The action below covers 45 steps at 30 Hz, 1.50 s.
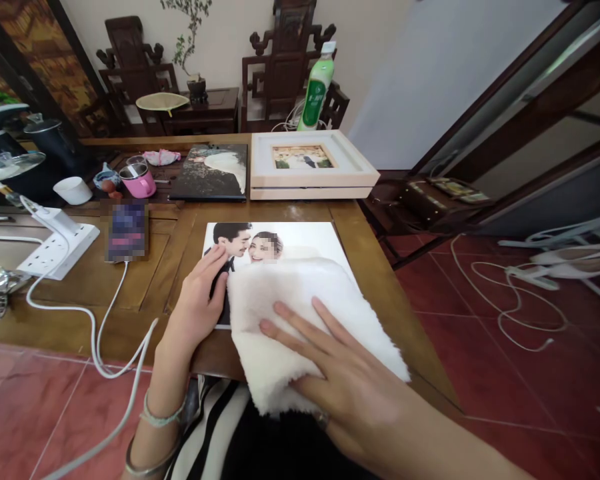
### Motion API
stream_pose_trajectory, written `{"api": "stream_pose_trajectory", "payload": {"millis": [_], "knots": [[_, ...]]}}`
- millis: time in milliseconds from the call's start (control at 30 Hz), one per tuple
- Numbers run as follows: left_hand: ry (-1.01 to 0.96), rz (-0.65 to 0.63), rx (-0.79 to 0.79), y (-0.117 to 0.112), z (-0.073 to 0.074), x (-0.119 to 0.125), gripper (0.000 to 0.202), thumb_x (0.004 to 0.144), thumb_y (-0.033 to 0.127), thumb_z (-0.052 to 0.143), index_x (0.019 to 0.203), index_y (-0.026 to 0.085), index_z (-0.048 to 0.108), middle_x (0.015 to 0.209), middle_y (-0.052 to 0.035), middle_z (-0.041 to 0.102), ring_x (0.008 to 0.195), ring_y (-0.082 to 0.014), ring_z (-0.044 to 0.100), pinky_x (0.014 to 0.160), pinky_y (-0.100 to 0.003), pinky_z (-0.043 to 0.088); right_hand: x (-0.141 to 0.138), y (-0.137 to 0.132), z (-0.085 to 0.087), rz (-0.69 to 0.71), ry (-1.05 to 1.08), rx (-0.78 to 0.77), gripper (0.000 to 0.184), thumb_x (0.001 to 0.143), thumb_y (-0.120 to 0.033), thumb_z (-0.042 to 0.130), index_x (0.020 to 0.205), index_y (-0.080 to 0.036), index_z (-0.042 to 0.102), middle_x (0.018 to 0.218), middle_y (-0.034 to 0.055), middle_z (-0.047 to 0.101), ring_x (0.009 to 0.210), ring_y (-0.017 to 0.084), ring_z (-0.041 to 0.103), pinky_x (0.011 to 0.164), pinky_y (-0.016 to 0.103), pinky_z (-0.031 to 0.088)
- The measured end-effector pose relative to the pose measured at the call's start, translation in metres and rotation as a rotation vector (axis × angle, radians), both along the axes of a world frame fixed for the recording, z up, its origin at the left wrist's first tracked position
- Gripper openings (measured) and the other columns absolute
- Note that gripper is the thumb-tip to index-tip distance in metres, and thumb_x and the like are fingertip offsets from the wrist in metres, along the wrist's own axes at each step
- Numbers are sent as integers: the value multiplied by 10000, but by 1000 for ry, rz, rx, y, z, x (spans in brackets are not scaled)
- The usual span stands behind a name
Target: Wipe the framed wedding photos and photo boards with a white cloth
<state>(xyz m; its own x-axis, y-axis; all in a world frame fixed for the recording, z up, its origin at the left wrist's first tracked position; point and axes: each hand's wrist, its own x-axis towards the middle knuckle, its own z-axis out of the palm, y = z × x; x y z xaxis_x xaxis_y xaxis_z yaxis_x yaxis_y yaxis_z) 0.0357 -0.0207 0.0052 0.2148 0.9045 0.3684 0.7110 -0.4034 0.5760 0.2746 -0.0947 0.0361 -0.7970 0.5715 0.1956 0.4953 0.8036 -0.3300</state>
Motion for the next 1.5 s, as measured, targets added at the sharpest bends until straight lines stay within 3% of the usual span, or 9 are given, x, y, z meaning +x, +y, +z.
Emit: {"api": "stream_pose_trajectory", "payload": {"millis": [200, 367, 467, 600, 733, 867, 1000, 1167, 1500], "knots": [[-7, -7, 6, 0, -1, -1, 412, 967, 209, 400, 1340, 120, 553, 1445, -140, 514, 1380, -224, 438, 1172, -453, 337, -3, 51, 1, -56, -23, -1, 571, 605, 16, 445, 1083, -198, 674, 1496, 109, 449, 1431, 320, 282, 1133, 666, 185], [-11, 1, 19, 0, -1, -2, 396, 961, 218, 428, 1319, 129, 574, 1422, -143, 539, 1365, -228, 458, 1163, -446, 358, -10, 111, -1, -179, -20, 49, 447, 774, -41, 469, 1170, -167, 633, 1417, 162, 538, 1421, 330, 314, 1119, 662, 214], [-20, 4, 20, 0, -1, -2, 389, 958, 218, 442, 1319, 161, 575, 1423, -126, 542, 1363, -226, 460, 1162, -459, 357, -15, 129, 1, -229, -21, 0, 387, 836, -80, 448, 1161, -186, 629, 1351, 136, 599, 1430, 331, 295, 1103, 684, 211], [-26, 4, 16, 0, -1, -2, 393, 956, 222, 446, 1317, 137, 575, 1420, -137, 542, 1360, -237, 464, 1156, -464, 366, -21, 117, 2, -266, -38, 9, 458, 764, -25, 438, 1164, -142, 629, 1407, 172, 541, 1442, 352, 254, 1110, 693, 178], [-21, 3, 11, 0, -1, -2, 402, 953, 219, 443, 1322, 121, 571, 1424, -146, 536, 1363, -241, 461, 1159, -457, 361, -18, 71, -2, -205, -42, 28, 512, 672, 15, 447, 1111, -138, 661, 1486, 171, 453, 1447, 366, 227, 1120, 702, 155], [-16, 4, 7, 0, -1, -2, 402, 949, 214, 443, 1323, 140, 570, 1438, -137, 523, 1364, -243, 458, 1159, -479, 354, -8, 20, -8, -116, 16, 61, 424, 605, 17, 443, 908, -156, 683, 1501, 150, 436, 1460, 352, 182, 1129, 702, 152], [-13, 9, 5, 0, -1, -1, 395, 946, 206, 448, 1313, 139, 578, 1434, -138, 527, 1362, -239, 462, 1160, -482, 353, 3, -3, -9, -50, 53, 66, 422, 576, 4, 437, 877, -171, 674, 1507, 116, 435, 1473, 316, 147, 1156, 668, 137], [-11, 8, 1, 0, 0, -1, 396, 949, 211, 443, 1313, 133, 577, 1424, -142, 536, 1364, -237, 460, 1162, -478, 351, 6, 20, -4, -27, -12, 29, 532, 572, 8, 432, 998, -187, 684, 1513, 72, 427, 1462, 295, 196, 1161, 639, 156], [-15, 4, 10, 0, -1, -2, 394, 954, 225, 447, 1316, 135, 577, 1417, -144, 545, 1361, -246, 463, 1157, -470, 361, -3, 98, -3, -92, -57, 135, 542, 684, -7, 452, 1176, -137, 638, 1456, 167, 489, 1409, 341, 331, 1113, 663, 255]]}}
